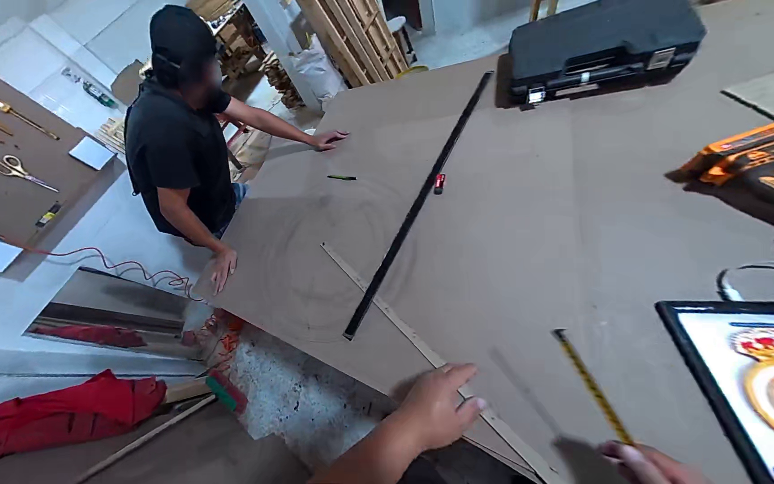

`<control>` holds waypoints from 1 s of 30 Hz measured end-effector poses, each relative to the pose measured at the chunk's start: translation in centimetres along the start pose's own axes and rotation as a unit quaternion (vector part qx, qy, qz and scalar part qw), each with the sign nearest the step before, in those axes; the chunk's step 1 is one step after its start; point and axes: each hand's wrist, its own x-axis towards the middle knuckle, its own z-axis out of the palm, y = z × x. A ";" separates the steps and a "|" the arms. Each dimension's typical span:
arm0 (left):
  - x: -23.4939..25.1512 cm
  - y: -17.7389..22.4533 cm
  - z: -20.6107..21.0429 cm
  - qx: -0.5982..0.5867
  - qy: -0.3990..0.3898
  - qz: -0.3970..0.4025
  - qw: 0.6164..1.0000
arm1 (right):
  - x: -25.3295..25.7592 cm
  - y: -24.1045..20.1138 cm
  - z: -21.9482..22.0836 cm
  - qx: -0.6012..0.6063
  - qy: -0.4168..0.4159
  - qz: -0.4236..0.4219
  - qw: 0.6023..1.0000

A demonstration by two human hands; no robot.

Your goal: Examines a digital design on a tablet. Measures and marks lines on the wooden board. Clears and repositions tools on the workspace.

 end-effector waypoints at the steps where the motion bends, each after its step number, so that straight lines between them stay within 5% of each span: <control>1: -2.3 -2.5 -1.0 -0.024 0.015 -0.012 1.000 | 1.1 -1.5 3.0 -0.016 -0.021 -0.003 1.000; 9: -20.4 -23.7 -9.1 -0.159 0.140 -0.202 0.956 | 7.4 -11.2 25.2 -0.039 -0.053 0.018 0.998; 13: -22.6 -29.5 -16.5 -0.120 0.149 -0.218 0.957 | 9.4 -14.7 30.6 -0.030 -0.063 0.054 0.996; 20: -10.0 -31.8 -29.2 0.024 0.154 -0.173 0.972 | 17.1 -17.0 31.4 -0.017 0.066 0.024 0.997; 26: 0.3 -31.0 -34.0 0.162 0.148 -0.065 0.973 | 31.4 -22.3 29.7 -0.147 0.052 0.060 0.986; 30: 7.3 -31.6 -40.3 0.260 0.110 -0.071 0.957 | 41.3 -25.4 29.2 -0.201 0.052 0.101 0.973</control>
